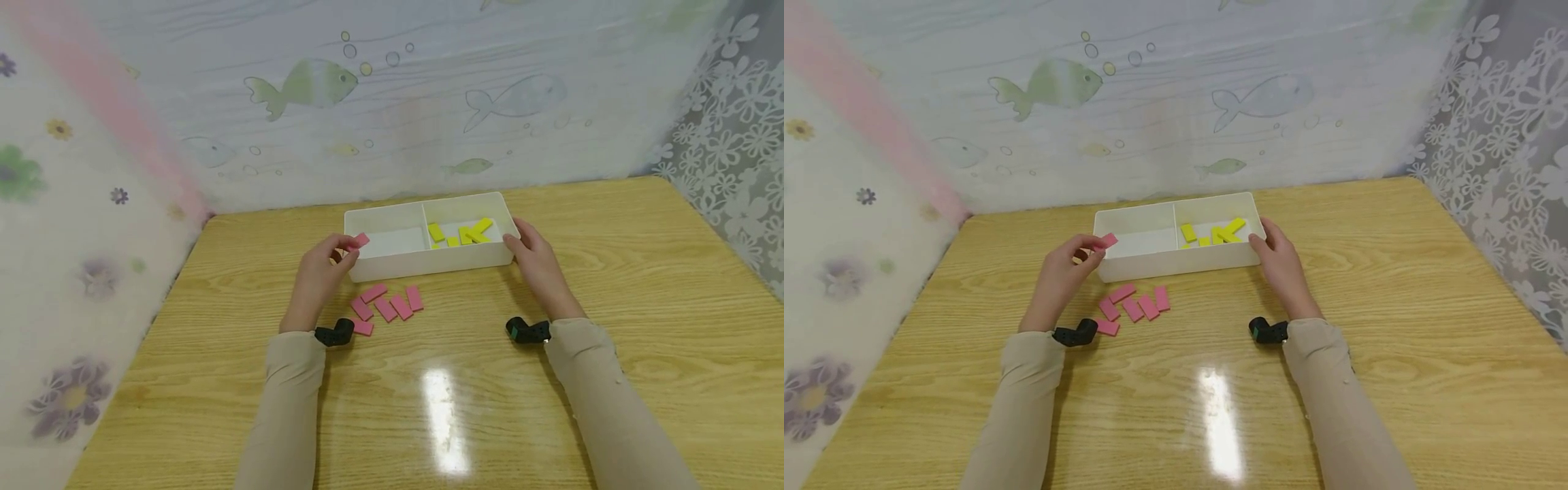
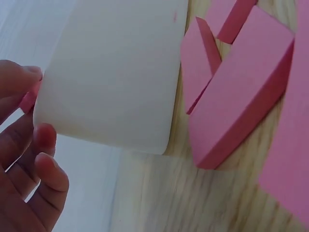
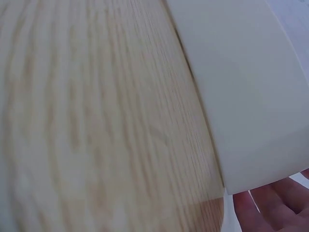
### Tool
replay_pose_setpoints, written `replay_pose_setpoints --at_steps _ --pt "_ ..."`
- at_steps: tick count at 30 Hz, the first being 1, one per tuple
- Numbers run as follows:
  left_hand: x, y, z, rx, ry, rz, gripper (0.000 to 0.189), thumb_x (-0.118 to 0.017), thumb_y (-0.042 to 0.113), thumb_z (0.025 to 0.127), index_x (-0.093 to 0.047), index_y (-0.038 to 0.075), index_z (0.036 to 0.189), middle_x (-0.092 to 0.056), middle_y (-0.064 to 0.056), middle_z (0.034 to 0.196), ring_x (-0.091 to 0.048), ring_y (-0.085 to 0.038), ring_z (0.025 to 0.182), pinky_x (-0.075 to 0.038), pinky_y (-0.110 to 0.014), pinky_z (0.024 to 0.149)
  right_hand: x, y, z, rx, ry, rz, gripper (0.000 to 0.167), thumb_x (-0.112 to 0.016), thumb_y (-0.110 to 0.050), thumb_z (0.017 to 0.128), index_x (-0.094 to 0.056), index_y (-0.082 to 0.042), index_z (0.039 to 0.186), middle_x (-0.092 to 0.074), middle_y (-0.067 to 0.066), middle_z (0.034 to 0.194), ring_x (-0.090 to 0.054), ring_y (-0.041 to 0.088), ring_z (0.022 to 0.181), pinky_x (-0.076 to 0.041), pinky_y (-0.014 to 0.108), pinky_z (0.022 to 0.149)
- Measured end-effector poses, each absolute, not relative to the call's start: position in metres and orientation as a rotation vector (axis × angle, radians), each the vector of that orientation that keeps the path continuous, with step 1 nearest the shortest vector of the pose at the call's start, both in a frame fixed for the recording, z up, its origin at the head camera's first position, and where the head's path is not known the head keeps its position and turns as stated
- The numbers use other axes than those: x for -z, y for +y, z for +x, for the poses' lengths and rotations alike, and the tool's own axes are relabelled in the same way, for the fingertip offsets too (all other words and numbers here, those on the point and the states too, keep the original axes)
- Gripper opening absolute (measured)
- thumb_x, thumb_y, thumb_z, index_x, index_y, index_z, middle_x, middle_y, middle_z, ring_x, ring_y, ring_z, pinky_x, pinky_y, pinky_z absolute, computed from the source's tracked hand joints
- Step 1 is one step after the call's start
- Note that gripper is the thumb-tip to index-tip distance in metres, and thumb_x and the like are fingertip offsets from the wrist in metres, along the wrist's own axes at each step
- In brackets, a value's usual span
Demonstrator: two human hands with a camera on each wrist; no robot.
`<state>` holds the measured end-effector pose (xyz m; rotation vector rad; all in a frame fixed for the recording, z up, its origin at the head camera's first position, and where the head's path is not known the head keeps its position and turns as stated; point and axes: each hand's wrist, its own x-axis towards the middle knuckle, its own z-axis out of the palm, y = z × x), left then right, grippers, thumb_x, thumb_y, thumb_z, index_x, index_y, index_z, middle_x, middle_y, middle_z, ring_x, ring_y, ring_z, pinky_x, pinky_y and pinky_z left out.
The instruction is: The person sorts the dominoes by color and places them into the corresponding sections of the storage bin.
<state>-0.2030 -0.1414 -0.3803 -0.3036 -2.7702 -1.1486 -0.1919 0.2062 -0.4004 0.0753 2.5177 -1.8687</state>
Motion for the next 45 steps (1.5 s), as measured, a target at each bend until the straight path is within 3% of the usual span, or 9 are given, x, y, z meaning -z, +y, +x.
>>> replay_pose_setpoints --at_steps 4,13,25,32,45 --pt "0.383 -0.139 -0.202 1.104 -2.816 -0.336 0.019 -0.053 0.030 0.090 -0.059 0.028 0.108 -0.056 0.009 0.094 -0.045 -0.015 0.075 -0.040 -0.030 0.056 0.401 0.206 -0.192 1.866 2.524 0.076 0.057 -0.041 -0.041 0.093 -0.023 -0.018 0.142 -0.023 0.002 0.145 -0.023 0.018 0.130 -0.025 0.041 0.102" --pt "0.384 -0.139 -0.202 1.090 -2.790 -0.349 0.020 -0.052 0.031 0.090 -0.060 0.026 0.108 -0.056 0.006 0.089 -0.046 -0.016 0.075 -0.040 -0.030 0.057 0.401 0.206 -0.192 1.890 2.502 0.069 0.058 -0.042 -0.041 0.093 -0.024 -0.018 0.142 -0.022 0.002 0.145 -0.023 0.018 0.130 -0.025 0.041 0.102" --pt "0.382 -0.139 -0.201 1.116 -2.821 -0.367 0.031 -0.050 0.028 0.092 -0.054 0.022 0.122 -0.060 0.008 0.108 -0.046 -0.016 0.075 -0.040 -0.030 0.056 0.401 0.206 -0.193 1.883 2.504 0.063 0.059 -0.042 -0.042 0.092 -0.023 -0.018 0.142 -0.022 0.003 0.145 -0.023 0.019 0.131 -0.024 0.042 0.103" --pt "0.380 -0.139 -0.200 1.111 -2.835 -0.363 0.028 -0.050 0.029 0.092 -0.056 0.022 0.119 -0.059 0.008 0.106 -0.046 -0.016 0.072 -0.039 -0.030 0.054 0.401 0.207 -0.192 1.863 2.519 0.072 0.062 -0.042 -0.047 0.091 -0.023 -0.018 0.142 -0.022 0.004 0.145 -0.023 0.019 0.130 -0.025 0.042 0.103" --pt "0.377 -0.150 -0.200 1.219 -2.761 -0.335 0.024 -0.051 0.034 0.090 -0.061 0.023 0.109 -0.059 0.008 0.100 -0.049 -0.013 0.090 -0.044 -0.031 0.070 0.401 0.206 -0.191 1.877 2.505 0.080 0.064 -0.042 -0.050 0.090 -0.022 -0.019 0.142 -0.022 0.003 0.145 -0.024 0.018 0.130 -0.027 0.041 0.102"
